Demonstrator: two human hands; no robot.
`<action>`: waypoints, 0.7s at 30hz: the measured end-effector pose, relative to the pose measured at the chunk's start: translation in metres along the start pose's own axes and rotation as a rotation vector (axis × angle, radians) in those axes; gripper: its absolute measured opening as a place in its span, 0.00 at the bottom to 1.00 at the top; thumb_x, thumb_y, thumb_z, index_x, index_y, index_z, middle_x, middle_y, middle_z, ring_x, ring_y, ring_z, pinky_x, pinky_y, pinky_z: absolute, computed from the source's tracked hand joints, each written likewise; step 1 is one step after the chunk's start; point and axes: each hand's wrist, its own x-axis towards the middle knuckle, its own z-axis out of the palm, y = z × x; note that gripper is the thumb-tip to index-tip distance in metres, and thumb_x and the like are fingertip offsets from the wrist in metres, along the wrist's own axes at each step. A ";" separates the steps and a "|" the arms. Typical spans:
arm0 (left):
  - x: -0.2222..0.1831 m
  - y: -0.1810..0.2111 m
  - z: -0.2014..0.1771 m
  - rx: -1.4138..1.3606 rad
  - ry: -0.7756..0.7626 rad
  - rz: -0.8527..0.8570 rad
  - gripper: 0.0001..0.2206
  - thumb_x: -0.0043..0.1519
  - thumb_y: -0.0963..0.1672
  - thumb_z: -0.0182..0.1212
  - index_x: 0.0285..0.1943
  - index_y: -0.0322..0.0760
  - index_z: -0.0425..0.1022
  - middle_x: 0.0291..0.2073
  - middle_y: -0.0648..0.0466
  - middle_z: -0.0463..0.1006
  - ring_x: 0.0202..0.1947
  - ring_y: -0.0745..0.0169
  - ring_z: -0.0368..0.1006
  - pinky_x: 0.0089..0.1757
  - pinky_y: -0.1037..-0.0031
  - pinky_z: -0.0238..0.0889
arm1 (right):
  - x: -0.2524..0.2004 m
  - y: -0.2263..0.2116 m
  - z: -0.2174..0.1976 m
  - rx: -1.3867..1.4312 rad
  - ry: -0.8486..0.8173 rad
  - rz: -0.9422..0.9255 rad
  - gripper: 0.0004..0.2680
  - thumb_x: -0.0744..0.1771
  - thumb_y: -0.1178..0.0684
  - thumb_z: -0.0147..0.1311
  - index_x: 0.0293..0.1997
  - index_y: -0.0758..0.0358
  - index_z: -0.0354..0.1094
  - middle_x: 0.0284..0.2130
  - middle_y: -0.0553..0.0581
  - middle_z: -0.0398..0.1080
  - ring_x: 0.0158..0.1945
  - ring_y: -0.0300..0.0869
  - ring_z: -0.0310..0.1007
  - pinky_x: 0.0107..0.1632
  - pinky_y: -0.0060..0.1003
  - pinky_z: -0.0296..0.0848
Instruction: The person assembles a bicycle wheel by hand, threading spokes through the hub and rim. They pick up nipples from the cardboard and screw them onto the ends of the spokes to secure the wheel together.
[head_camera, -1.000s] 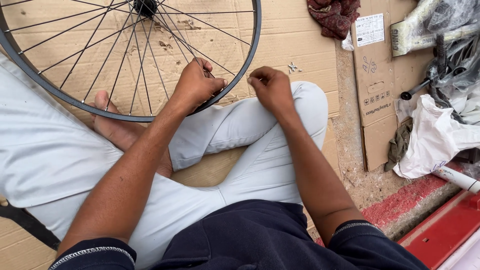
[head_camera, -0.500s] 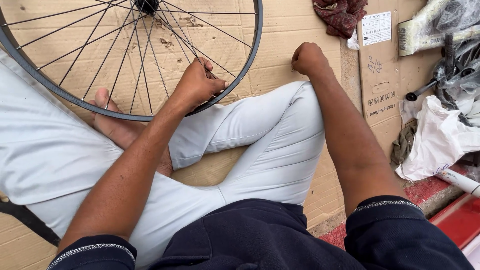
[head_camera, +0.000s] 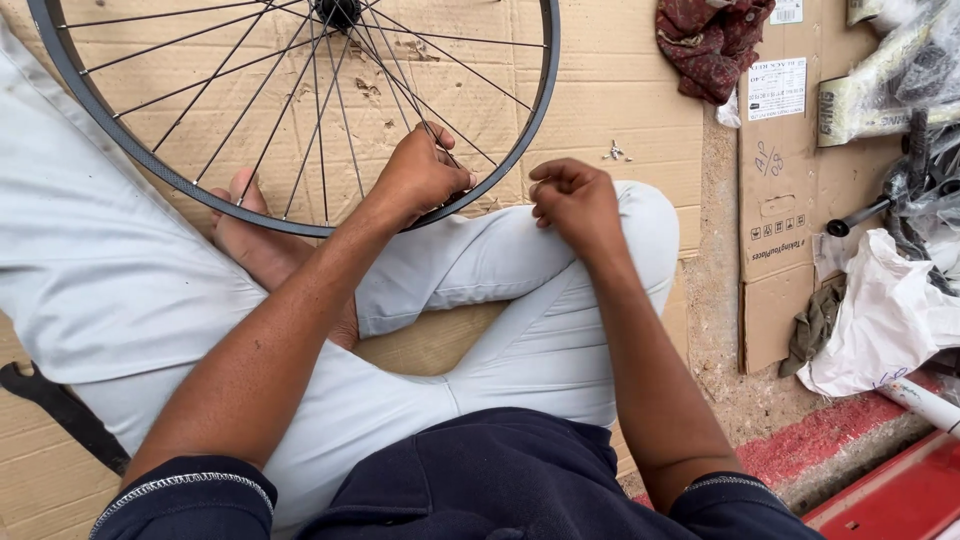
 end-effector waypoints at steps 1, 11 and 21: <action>-0.001 0.001 0.000 -0.045 -0.011 0.001 0.20 0.56 0.36 0.68 0.51 0.32 0.60 0.26 0.46 0.79 0.25 0.62 0.79 0.24 0.75 0.68 | -0.010 0.017 0.019 0.134 -0.059 0.029 0.06 0.64 0.65 0.57 0.43 0.71 0.74 0.26 0.54 0.75 0.26 0.35 0.74 0.28 0.29 0.76; 0.004 -0.009 0.002 -0.161 -0.017 0.069 0.16 0.60 0.37 0.63 0.51 0.31 0.60 0.26 0.47 0.79 0.21 0.65 0.77 0.22 0.74 0.68 | -0.027 0.038 0.091 0.432 0.079 -0.131 0.05 0.68 0.60 0.59 0.43 0.73 0.74 0.29 0.54 0.76 0.29 0.32 0.72 0.32 0.27 0.74; 0.010 -0.011 0.002 -0.275 -0.039 0.062 0.15 0.58 0.34 0.63 0.47 0.33 0.61 0.23 0.49 0.76 0.21 0.63 0.76 0.21 0.75 0.66 | -0.032 0.041 0.094 0.423 0.094 -0.223 0.05 0.70 0.59 0.57 0.45 0.71 0.73 0.29 0.52 0.74 0.29 0.30 0.70 0.33 0.26 0.73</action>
